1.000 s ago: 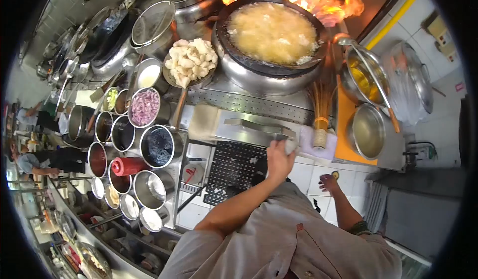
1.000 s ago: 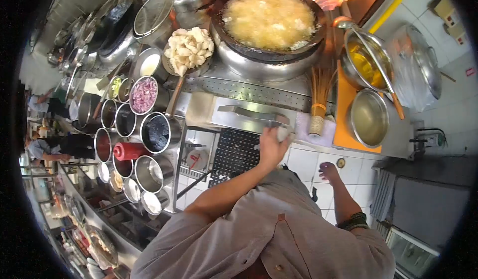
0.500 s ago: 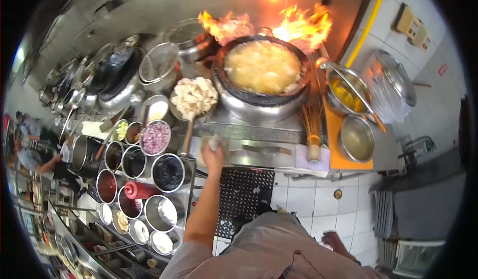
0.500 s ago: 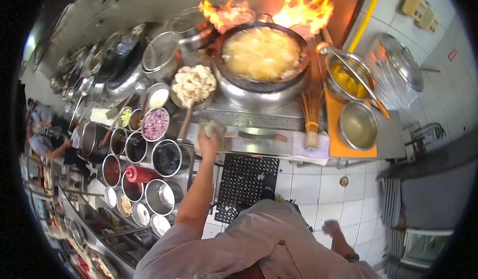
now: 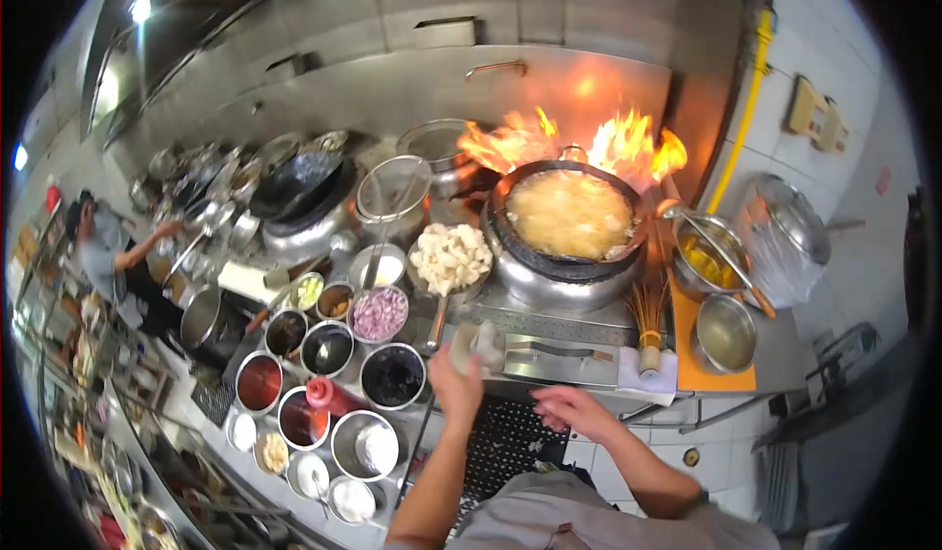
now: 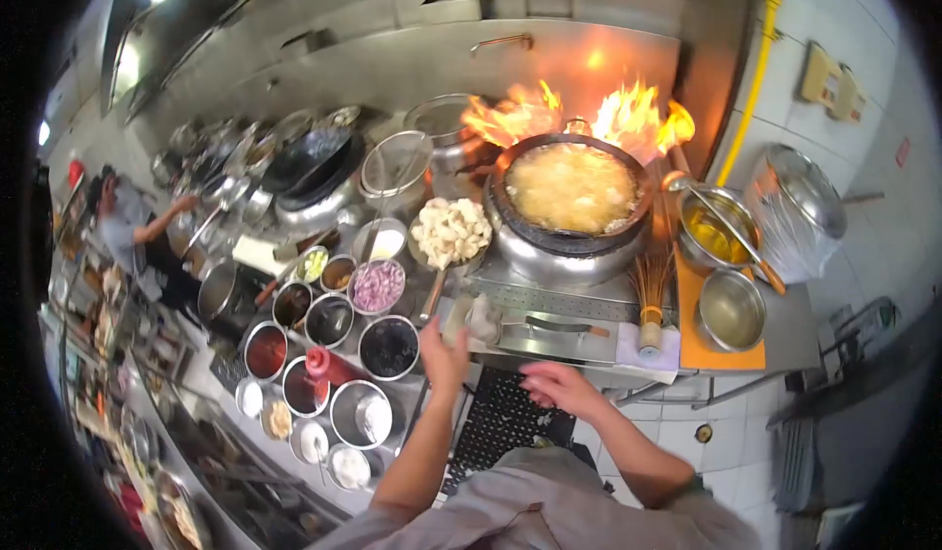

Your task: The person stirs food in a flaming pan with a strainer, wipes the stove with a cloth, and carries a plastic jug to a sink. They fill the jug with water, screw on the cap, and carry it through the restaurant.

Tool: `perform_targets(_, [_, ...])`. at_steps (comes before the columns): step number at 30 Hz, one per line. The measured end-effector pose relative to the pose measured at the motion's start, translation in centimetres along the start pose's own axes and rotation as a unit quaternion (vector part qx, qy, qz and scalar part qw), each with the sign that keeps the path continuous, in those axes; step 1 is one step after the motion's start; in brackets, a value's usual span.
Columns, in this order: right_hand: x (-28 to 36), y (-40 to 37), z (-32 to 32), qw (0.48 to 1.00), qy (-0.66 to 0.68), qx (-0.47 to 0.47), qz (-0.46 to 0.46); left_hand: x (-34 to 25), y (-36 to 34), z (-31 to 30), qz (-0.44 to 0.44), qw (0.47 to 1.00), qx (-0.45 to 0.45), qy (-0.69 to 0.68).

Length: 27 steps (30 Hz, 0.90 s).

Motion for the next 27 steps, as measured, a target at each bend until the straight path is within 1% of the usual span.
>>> perform_targets(1, [2.3, 2.1, 2.0, 1.000, -0.008, 0.028, -0.008, 1.0, 1.0, -1.0, -0.020, 1.000, -0.015, 0.011])
perform_targets(2, [3.3, 4.4, 3.3, 0.999, 0.005, 0.032, -0.011, 2.0, 1.8, -1.9, -0.045, 0.998, -0.032, 0.024])
perform_targets(3, [3.8, 6.9, 4.6, 0.999, 0.017, 0.039, -0.012, 3.0, 2.6, -2.2, -0.054, 0.998, -0.026, 0.033])
perform_targets(4, [4.2, 9.1, 5.8, 0.999, 0.053, -0.002, 0.009, 3.6, 3.1, -2.3, -0.050, 0.998, -0.021, 0.035])
perform_targets(5, [4.4, 11.3, 6.7, 0.995, 0.087, -0.040, 0.029, 4.5, 3.5, -1.9, -0.076, 0.996, 0.036, 0.009])
perform_targets(6, [4.2, 14.4, 7.2, 0.995, 0.090, -0.037, 0.026, 5.7, 4.0, -1.2, -0.102, 0.991, 0.089, -0.016])
perform_targets(7, [3.1, 17.9, 7.4, 0.991, 0.117, -0.033, 0.057, 8.7, 3.9, 0.4, -0.164, 0.977, 0.115, -0.068])
perform_targets(8, [2.0, 20.3, 7.9, 0.985, 0.144, -0.027, 0.092, 9.0, 4.0, 0.4, -0.169, 0.977, 0.112, -0.061])
perform_targets(9, [2.0, 21.8, 8.5, 0.985, 0.144, -0.018, 0.098, 8.5, 3.9, 0.5, -0.154, 0.981, 0.108, -0.054])
perform_targets(10, [2.4, 23.4, 8.8, 0.968, 0.217, -0.024, 0.125, 7.8, 3.9, 0.6, -0.142, 0.984, 0.101, -0.047])
perform_targets(11, [2.6, 24.7, 9.1, 0.945, 0.287, -0.030, 0.156, 5.4, 3.7, 0.0, -0.171, 0.975, 0.107, -0.089])
perform_targets(12, [3.6, 25.4, 9.2, 0.944, 0.283, -0.016, 0.169, 5.0, 3.3, 0.3, -0.141, 0.978, 0.104, -0.111])
perform_targets(13, [4.5, 25.6, 9.1, 0.903, 0.364, -0.016, 0.227, 3.2, 3.2, -0.2, -0.162, 0.973, 0.122, -0.107])
perform_targets(14, [4.4, 25.6, 9.0, 0.851, 0.441, -0.019, 0.284, 1.0, 3.2, -1.3, -0.183, 0.967, 0.140, -0.105])
perform_targets(15, [3.3, 26.5, 8.2, 0.850, 0.437, -0.010, 0.295, 0.4, 3.1, -2.1, -0.193, 0.967, 0.132, -0.099])
perform_targets(17, [1.8, 28.7, 6.6, 0.872, 0.411, 0.139, 0.226, -1.3, 3.3, -3.5, -0.097, 0.988, 0.109, -0.050])
perform_targets(18, [1.3, 28.2, 5.6, 0.870, 0.407, 0.144, 0.237, -1.5, 3.2, -4.1, -0.108, 0.988, 0.103, -0.048])
perform_targets(20, [2.6, 26.4, 3.8, 0.890, 0.357, 0.151, 0.241, -2.5, 4.0, -5.7, -0.060, 0.995, 0.076, -0.035])
perform_targets(21, [2.7, 25.3, 3.4, 0.888, 0.351, 0.156, 0.252, -3.4, 4.5, -6.5, -0.084, 0.993, 0.076, -0.038])
perform_targets(22, [2.7, 24.1, 2.8, 0.898, 0.327, 0.139, 0.260, -3.7, 4.8, -6.9, -0.093, 0.992, 0.073, -0.036])
perform_targets(23, [3.1, 23.2, 2.1, 0.908, 0.304, 0.121, 0.264, -4.2, 5.5, -7.3, -0.057, 0.996, 0.065, -0.010])
perform_targets(25, [4.5, 21.0, 1.0, 0.911, 0.286, 0.111, 0.277, -5.6, 6.8, -7.5, 0.005, 0.998, 0.052, 0.045])
perform_targets(26, [4.9, 19.8, 0.4, 0.914, 0.270, 0.099, 0.287, -5.7, 7.7, -7.2, 0.002, 0.998, 0.053, 0.044])
perform_targets(27, [5.2, 18.6, -0.3, 0.913, 0.269, 0.098, 0.290, -6.2, 8.8, -6.8, 0.031, 0.996, 0.060, 0.065])
Point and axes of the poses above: each hand's wrist, its own y-axis towards the middle knuckle, its own z-axis out of the palm, x = y × z, the point moved 5 cm from there along y, towards the middle knuckle, and after that the axes turned 5 degrees about z, right-handed, at the moved point
